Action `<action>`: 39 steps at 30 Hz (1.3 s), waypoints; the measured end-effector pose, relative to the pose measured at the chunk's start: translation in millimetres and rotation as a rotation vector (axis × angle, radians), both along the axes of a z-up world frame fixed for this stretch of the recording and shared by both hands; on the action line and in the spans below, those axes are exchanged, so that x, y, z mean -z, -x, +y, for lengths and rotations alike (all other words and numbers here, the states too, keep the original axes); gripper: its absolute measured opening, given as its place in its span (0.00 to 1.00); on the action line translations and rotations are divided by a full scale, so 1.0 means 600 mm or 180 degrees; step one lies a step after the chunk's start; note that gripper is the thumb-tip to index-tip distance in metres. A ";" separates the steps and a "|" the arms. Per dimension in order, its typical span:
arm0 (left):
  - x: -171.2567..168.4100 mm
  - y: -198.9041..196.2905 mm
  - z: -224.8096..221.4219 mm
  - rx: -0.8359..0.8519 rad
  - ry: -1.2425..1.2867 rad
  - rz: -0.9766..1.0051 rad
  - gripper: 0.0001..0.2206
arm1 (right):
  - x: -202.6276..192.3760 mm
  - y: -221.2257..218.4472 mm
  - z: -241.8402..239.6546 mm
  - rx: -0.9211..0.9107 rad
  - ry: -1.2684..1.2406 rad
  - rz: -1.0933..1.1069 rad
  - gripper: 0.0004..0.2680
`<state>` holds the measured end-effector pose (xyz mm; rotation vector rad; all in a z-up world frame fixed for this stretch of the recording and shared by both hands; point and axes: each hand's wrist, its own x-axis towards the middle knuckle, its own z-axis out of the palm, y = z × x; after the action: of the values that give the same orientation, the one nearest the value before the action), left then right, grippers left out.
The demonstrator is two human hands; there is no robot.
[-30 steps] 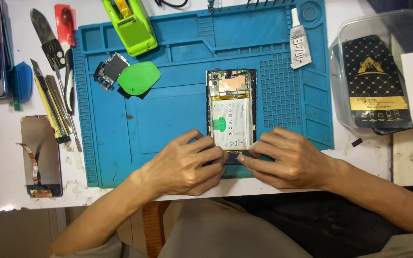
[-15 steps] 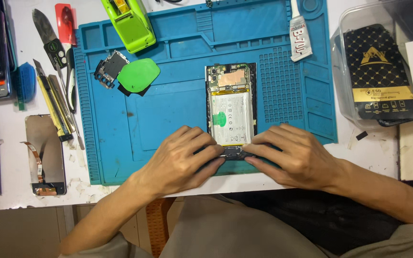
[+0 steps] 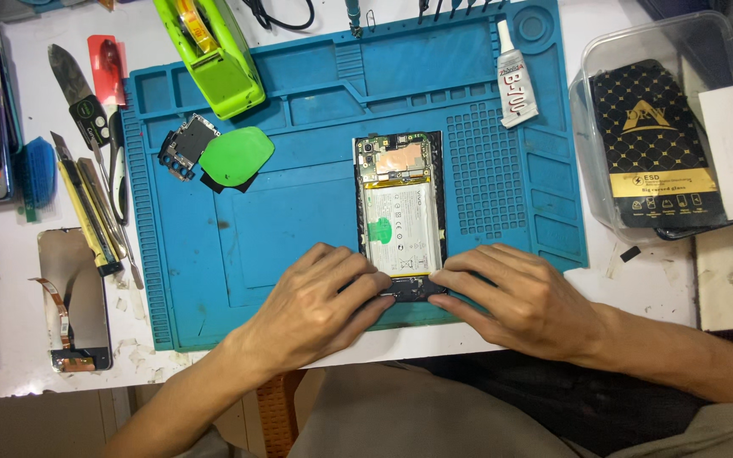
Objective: The person handles a disassembled smartphone, aligning the battery and internal components. They place a black back cover over the device, then remove it and continue adjusting the internal parts on a blue work mat.
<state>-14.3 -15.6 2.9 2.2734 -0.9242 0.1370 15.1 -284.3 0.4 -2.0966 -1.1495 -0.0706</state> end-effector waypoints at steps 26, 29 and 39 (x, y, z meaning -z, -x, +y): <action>-0.011 -0.009 -0.006 -0.0102 0.0336 0.0783 0.04 | -0.018 -0.002 0.011 0.0088 0.0294 0.0520 0.04; -0.011 -0.002 -0.008 -0.0183 0.0331 0.0754 0.04 | -0.028 0.009 0.011 0.0068 0.0516 -0.0075 0.02; 0.001 0.051 -0.028 -0.0530 -0.0126 -0.0507 0.06 | -0.002 0.029 0.007 0.0094 0.0656 -0.1261 0.04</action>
<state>-45.1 -32.3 2.5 2.4022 -0.8224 0.3809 -2.2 -279.9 1.6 -2.3495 -1.4053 -0.4134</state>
